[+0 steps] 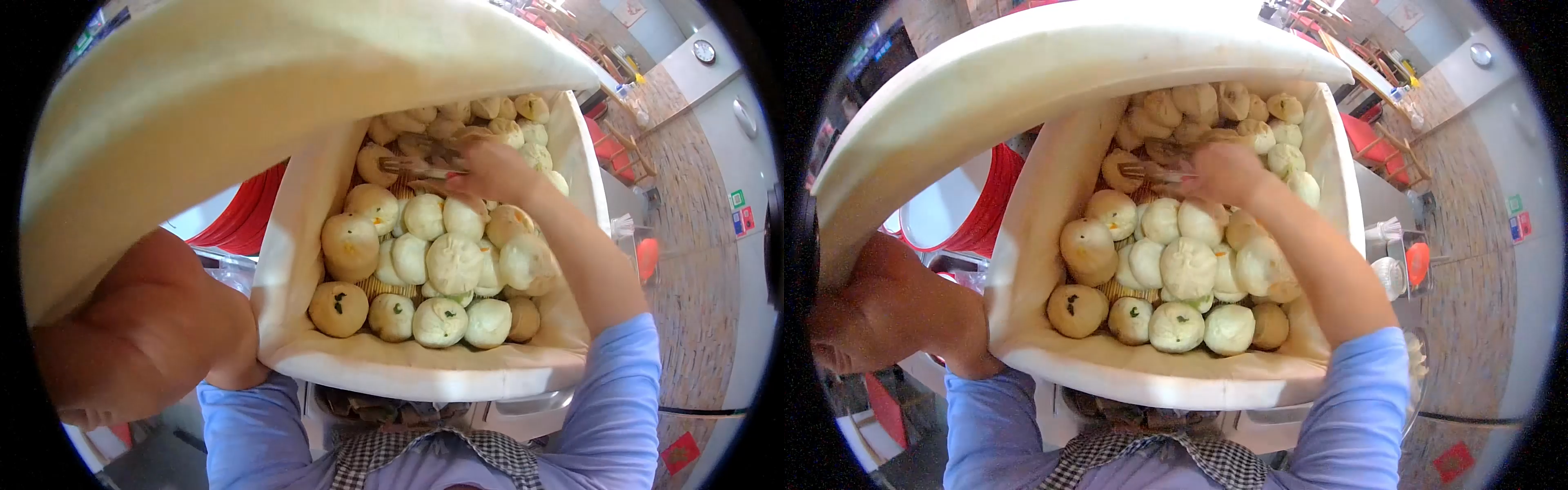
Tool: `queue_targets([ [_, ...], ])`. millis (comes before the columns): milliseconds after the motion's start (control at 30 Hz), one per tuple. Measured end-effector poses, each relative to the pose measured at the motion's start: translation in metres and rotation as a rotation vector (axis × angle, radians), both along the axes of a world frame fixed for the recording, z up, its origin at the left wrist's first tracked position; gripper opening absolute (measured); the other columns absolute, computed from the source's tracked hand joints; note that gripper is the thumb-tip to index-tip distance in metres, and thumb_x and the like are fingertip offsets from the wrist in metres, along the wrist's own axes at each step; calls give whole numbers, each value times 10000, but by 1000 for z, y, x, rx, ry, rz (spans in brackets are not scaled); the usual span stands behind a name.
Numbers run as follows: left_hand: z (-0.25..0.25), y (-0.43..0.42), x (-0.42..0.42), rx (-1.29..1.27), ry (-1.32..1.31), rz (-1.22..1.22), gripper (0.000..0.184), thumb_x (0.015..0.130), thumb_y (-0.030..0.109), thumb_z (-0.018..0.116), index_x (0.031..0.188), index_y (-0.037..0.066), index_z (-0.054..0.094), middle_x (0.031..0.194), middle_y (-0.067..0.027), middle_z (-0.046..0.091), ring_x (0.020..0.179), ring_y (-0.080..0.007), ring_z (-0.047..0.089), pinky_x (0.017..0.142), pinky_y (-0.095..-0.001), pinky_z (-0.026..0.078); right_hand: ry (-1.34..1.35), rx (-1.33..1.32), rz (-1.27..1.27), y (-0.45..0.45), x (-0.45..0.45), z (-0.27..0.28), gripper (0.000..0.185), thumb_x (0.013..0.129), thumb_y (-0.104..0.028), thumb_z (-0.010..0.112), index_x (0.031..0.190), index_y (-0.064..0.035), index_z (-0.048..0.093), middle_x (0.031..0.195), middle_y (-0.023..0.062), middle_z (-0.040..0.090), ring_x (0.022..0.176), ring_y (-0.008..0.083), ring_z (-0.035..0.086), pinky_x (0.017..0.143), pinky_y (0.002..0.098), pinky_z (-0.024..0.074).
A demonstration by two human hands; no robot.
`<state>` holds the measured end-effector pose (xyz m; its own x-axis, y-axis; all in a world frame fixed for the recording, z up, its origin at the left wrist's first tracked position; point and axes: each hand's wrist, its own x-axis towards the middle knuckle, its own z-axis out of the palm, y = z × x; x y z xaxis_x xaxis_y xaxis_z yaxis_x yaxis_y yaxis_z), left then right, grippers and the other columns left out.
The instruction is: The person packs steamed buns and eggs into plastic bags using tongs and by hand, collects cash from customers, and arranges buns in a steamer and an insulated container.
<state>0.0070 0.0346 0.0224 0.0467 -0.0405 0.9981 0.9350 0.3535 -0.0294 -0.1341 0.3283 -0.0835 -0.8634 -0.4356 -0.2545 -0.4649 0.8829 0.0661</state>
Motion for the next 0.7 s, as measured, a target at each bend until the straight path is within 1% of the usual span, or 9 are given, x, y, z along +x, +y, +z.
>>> queue_targets([
  [33, -1, -1, 1, 2, 1, 1, 497, 995, 450, 332, 686, 71, 421, 599, 6, 306, 461, -57, 257, 362, -205, 214, -31, 44, -1, -12, -1, -3, 451, 744, -347, 670, 1045, -19, 596, 956, 184, 639, 895, 356, 613, 795, 419, 487],
  [133, -2, -3, 1, 10, 0, -5, 494, 995, 449, 335, 691, 70, 424, 599, 5, 308, 463, -57, 260, 363, -205, 217, 4, 56, 102, -21, -15, -34, 397, 740, -352, 659, 958, -24, 609, 950, 172, 639, 880, 354, 612, 768, 421, 492],
  [233, -5, -5, 1, 16, 0, -1, 491, 994, 447, 337, 696, 68, 428, 600, 5, 310, 464, -58, 263, 364, -205, 219, 194, -5, 208, -9, -15, -23, 369, 724, -325, 681, 955, -45, 622, 899, 148, 637, 867, 335, 612, 735, 420, 495],
  [333, -7, -7, 1, 8, -8, -4, 489, 994, 445, 339, 701, 66, 432, 601, 4, 312, 465, -58, 266, 365, -205, 222, 295, 141, 242, 7, -20, -8, 376, 708, -290, 705, 1007, -80, 616, 883, 104, 623, 869, 296, 615, 726, 412, 493],
  [367, -7, -7, 0, 5, -8, -5, 488, 994, 445, 340, 702, 65, 434, 602, 4, 313, 466, -58, 267, 366, -205, 223, 338, 177, 268, 12, -22, -12, 436, 698, -264, 723, 1086, -115, 591, 950, 79, 604, 942, 249, 603, 741, 399, 491],
  [467, -6, -6, -1, 7, -4, -15, 485, 994, 443, 343, 707, 63, 437, 602, 3, 315, 467, -58, 270, 367, -204, 225, 403, 331, 237, 7, -21, -26, 502, 695, -266, 733, 1149, -137, 562, 1019, 79, 578, 1000, 233, 581, 776, 399, 488],
  [567, -7, -6, -1, 7, -4, -20, 482, 993, 441, 345, 712, 61, 441, 603, 3, 317, 469, -58, 273, 368, -204, 228, 283, 331, 176, 1, -15, -13, 518, 710, -268, 728, 1174, -123, 547, 1107, 90, 570, 1077, 247, 548, 808, 406, 486],
  [667, -7, -7, -1, 18, -1, -17, 480, 993, 439, 347, 717, 59, 445, 604, 3, 319, 470, -59, 276, 369, -204, 230, 82, 86, 174, 22, -17, 14, 517, 727, -286, 722, 1172, -94, 542, 1168, 131, 569, 1068, 305, 555, 839, 419, 478],
  [700, -8, -7, -1, 24, -1, -15, 479, 993, 439, 348, 719, 59, 447, 604, 2, 320, 470, -59, 277, 370, -204, 231, 152, 21, 149, 26, -18, 21, 544, 744, -320, 699, 1197, -73, 529, 1162, 162, 563, 1040, 324, 567, 837, 424, 481],
])
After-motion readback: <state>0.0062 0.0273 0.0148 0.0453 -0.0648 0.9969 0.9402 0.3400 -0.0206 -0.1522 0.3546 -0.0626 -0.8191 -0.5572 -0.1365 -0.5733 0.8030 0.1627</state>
